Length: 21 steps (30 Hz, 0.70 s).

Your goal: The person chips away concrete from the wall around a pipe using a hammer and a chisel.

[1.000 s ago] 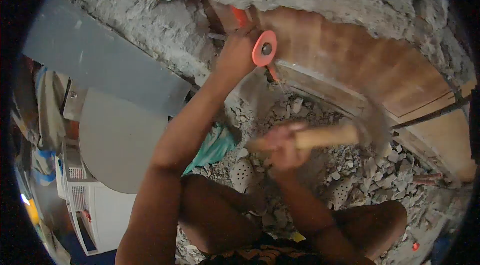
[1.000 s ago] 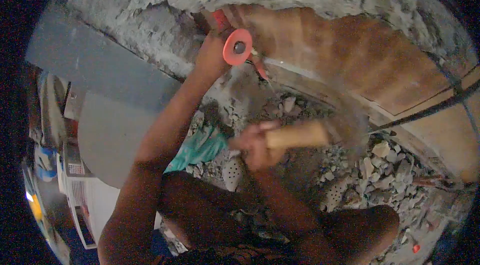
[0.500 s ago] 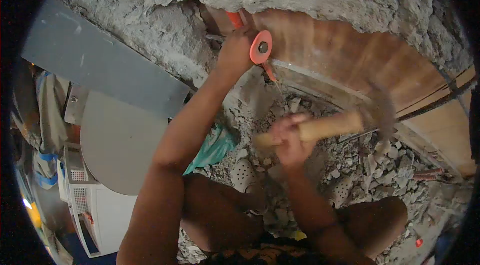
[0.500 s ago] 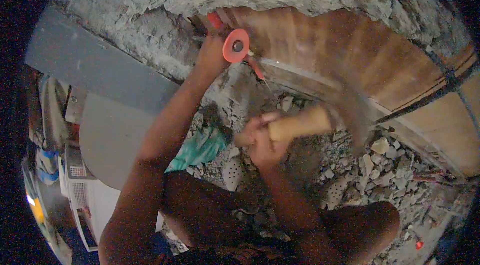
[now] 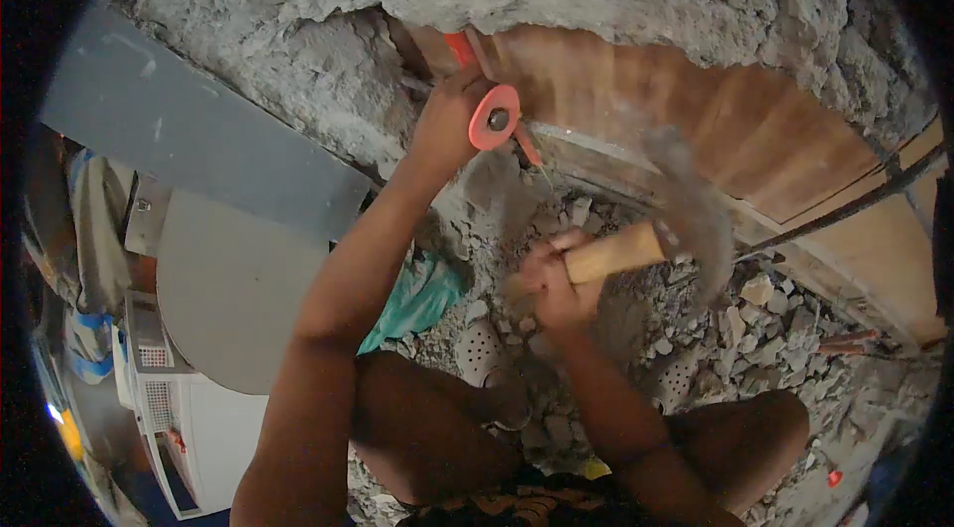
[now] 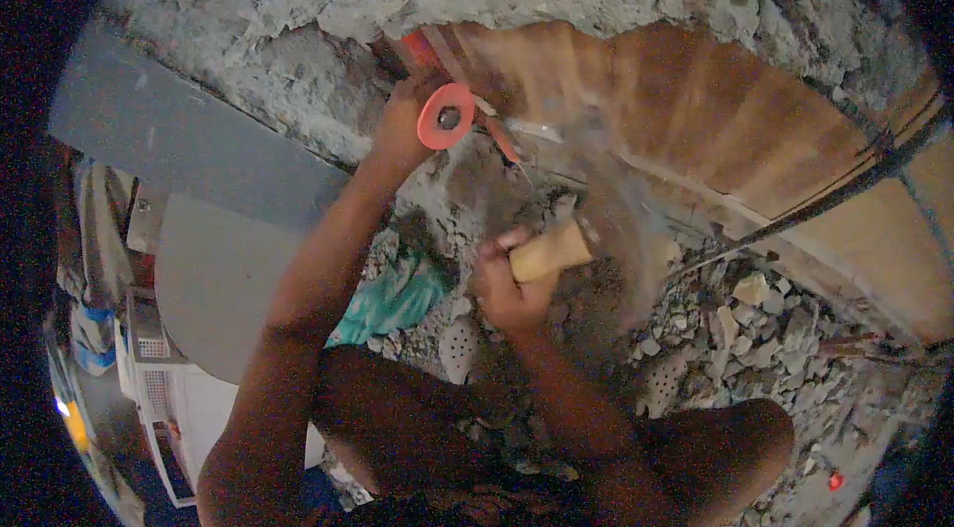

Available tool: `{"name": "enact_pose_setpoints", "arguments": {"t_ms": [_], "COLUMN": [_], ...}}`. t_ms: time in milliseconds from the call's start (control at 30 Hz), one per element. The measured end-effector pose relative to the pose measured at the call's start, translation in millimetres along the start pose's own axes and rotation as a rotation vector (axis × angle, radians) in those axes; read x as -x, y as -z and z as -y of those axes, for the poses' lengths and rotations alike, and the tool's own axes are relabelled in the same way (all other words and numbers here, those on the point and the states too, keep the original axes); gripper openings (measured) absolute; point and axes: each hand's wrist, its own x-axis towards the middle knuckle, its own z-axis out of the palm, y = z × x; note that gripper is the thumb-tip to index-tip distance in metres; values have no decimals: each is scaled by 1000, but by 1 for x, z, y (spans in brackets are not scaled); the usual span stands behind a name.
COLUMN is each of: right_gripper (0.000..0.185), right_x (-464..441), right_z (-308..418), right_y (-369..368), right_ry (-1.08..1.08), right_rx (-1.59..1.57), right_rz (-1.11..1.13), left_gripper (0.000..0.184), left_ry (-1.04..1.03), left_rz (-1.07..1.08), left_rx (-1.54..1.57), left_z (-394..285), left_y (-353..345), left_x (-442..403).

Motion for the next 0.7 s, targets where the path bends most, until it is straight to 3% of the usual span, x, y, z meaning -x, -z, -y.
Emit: {"name": "enact_pose_setpoints", "arguments": {"t_ms": [67, 133, 200, 233, 367, 433, 533, 700], "right_gripper": [15, 14, 17, 22, 10, 9, 6, 9], "right_x": [-1, -2, -7, -4, 15, 18, 13, 2], "right_z": [9, -16, -12, -4, -41, -46, -49, -21], "right_y": [-8, 1, -11, -12, 19, 29, 31, 25], "right_ry": [150, 409, -320, -396, -214, -193, -90, -39], "right_rx": [-88, 237, 617, 697, 619, 506, 410, 480], "right_rz": [-72, -5, 97, 30, 6, 28, -48, 11], "left_gripper": [31, 32, 33, 34, 37, 37, 38, 37], "left_ry": [19, 124, 125, 119, 14, 110, -26, -19], "left_rz": [-1, 44, 85, 131, 51, 82, 94, 53], "left_rx": [17, 153, 126, 101, -16, 236, 75, 38], "left_z": [4, 0, -6, -8, -8, -11, 3, 12], "left_y": [1, 6, 11, 14, 18, 34, 39, 45], "left_x": [-1, -4, -5, -7, 14, 13, 19, 12]}}
